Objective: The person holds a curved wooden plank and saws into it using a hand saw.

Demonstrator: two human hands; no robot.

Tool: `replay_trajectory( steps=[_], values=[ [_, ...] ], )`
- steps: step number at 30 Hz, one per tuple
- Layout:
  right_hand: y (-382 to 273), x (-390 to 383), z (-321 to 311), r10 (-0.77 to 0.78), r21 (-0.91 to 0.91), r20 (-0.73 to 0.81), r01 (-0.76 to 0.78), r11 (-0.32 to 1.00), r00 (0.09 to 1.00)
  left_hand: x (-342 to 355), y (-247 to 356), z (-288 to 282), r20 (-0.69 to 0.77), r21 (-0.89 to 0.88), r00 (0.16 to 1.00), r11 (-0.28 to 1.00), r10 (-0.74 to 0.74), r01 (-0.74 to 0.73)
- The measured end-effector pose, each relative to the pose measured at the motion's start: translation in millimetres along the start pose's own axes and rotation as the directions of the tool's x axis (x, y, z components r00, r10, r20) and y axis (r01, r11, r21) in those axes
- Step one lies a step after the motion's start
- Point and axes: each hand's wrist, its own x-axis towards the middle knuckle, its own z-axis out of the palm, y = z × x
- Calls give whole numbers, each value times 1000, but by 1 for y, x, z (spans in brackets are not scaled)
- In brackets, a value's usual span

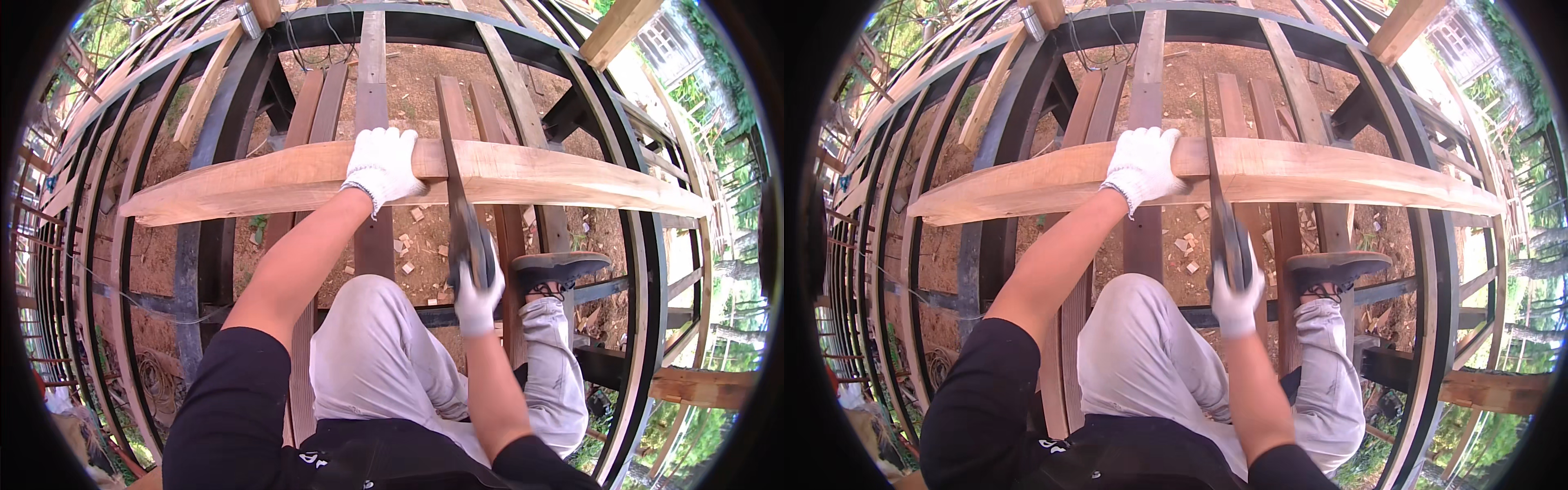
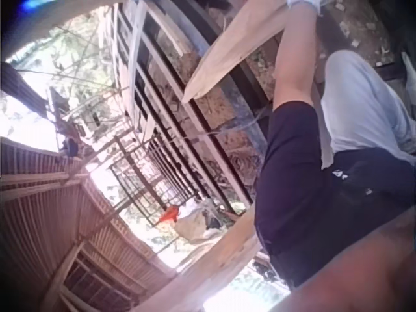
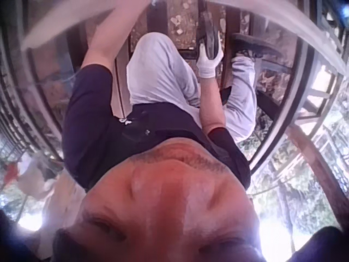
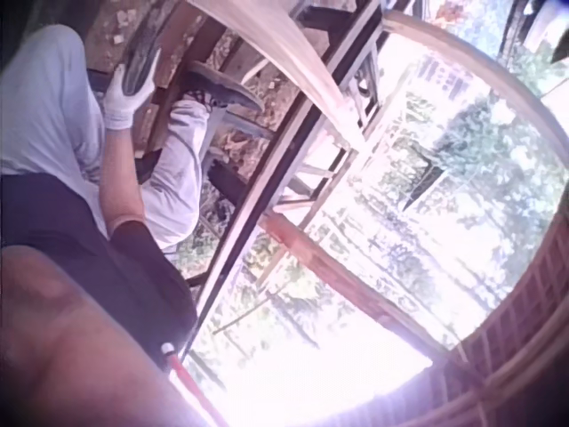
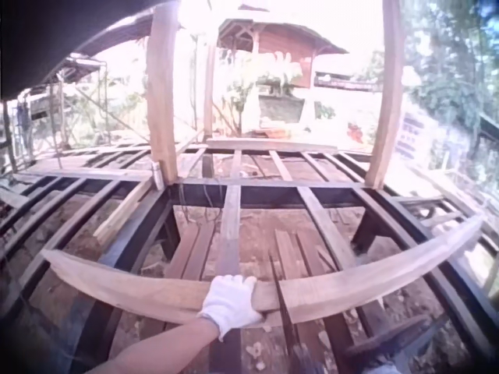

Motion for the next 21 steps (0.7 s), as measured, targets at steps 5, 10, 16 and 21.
replay_trajectory(
  steps=[5, 10, 16, 21],
  values=[
    [-8, 87, 20, -165, -63, -29, 163, 985, 986, 16, 8, -4, 31, 11, 1000, 1000, 5, -6],
    [-5, -79, -53, 35, 61, 20, -37, 997, 999, 14, 1, -6, 19, 1, 1000, 1000, 0, 0],
    [-19, -109, -64, 100, 53, 44, -103, 993, 994, 3, -6, -6, -6, 12, 1000, 1000, -3, 3],
    [-6, 103, 17, -304, -80, -31, 301, 950, 952, 15, 20, 9, -19, 1, 1000, 1000, 12, -12]
  ],
)
